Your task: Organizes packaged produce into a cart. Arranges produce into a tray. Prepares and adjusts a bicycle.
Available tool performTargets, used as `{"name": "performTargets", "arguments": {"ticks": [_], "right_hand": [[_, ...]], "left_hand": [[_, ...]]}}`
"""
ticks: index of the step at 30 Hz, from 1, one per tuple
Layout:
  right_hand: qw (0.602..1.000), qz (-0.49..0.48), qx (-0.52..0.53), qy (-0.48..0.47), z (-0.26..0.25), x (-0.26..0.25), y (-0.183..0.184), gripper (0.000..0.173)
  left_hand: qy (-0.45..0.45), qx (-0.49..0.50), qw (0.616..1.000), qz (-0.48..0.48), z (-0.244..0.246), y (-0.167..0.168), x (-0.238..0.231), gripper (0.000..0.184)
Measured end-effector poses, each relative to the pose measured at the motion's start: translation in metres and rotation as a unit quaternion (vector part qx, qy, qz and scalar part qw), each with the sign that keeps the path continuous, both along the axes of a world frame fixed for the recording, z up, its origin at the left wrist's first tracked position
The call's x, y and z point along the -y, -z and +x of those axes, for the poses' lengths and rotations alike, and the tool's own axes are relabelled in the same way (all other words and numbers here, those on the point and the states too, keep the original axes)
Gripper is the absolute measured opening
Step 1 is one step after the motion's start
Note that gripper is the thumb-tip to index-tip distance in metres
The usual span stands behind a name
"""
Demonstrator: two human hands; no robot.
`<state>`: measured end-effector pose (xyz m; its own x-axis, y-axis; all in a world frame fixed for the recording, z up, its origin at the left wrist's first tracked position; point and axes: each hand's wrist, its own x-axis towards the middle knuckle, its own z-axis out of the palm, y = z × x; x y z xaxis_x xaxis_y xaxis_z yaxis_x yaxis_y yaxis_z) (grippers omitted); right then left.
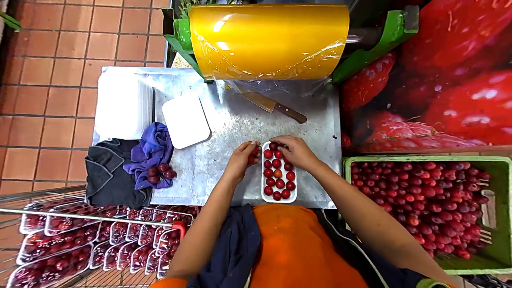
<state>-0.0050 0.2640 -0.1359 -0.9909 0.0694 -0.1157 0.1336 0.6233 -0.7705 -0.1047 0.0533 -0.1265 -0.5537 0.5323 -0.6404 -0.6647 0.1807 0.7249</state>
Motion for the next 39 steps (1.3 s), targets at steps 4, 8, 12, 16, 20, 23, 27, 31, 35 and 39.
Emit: {"name": "performTargets", "arguments": {"ticks": [4, 8, 12, 16, 20, 23, 27, 31, 35, 39], "right_hand": [[1.0, 0.019, -0.001, -0.019, -0.002, -0.001, 0.001, 0.034], [0.999, 0.036, -0.001, 0.013, 0.001, -0.006, 0.001, 0.032], [0.998, 0.057, 0.02, 0.034, 0.013, -0.013, -0.002, 0.026], [0.994, 0.093, 0.034, 0.041, 0.026, -0.02, 0.0, 0.025], [0.996, 0.071, 0.024, 0.056, 0.035, -0.025, 0.004, 0.026], [0.997, 0.054, 0.009, 0.061, 0.036, -0.026, 0.004, 0.028], [0.996, 0.066, -0.002, 0.053, 0.033, -0.025, 0.005, 0.028], [0.994, 0.09, 0.024, 0.048, 0.028, -0.021, -0.001, 0.026], [0.993, 0.108, 0.025, 0.049, 0.025, -0.018, -0.002, 0.026], [0.985, 0.165, 0.038, 0.039, 0.016, -0.009, 0.001, 0.032]], "left_hand": [[0.054, -0.031, 0.997, 0.05, 0.003, 0.0, 0.0, 0.04], [0.173, -0.262, 0.948, -0.041, -0.003, 0.002, -0.008, 0.035], [0.292, -0.436, 0.849, -0.064, -0.015, 0.001, -0.031, 0.027], [0.328, -0.485, 0.809, -0.046, -0.014, 0.01, -0.046, 0.032], [0.321, -0.456, 0.83, 0.001, -0.005, 0.018, -0.041, 0.044], [0.288, -0.445, 0.848, 0.012, 0.002, 0.022, -0.031, 0.046], [0.227, -0.488, 0.842, -0.022, 0.003, 0.032, -0.025, 0.031], [0.242, -0.507, 0.827, -0.03, 0.008, 0.026, -0.03, 0.036], [0.266, -0.505, 0.817, -0.079, 0.006, 0.033, -0.034, 0.045], [0.285, -0.51, 0.807, -0.086, 0.009, 0.042, -0.031, 0.048]]}}
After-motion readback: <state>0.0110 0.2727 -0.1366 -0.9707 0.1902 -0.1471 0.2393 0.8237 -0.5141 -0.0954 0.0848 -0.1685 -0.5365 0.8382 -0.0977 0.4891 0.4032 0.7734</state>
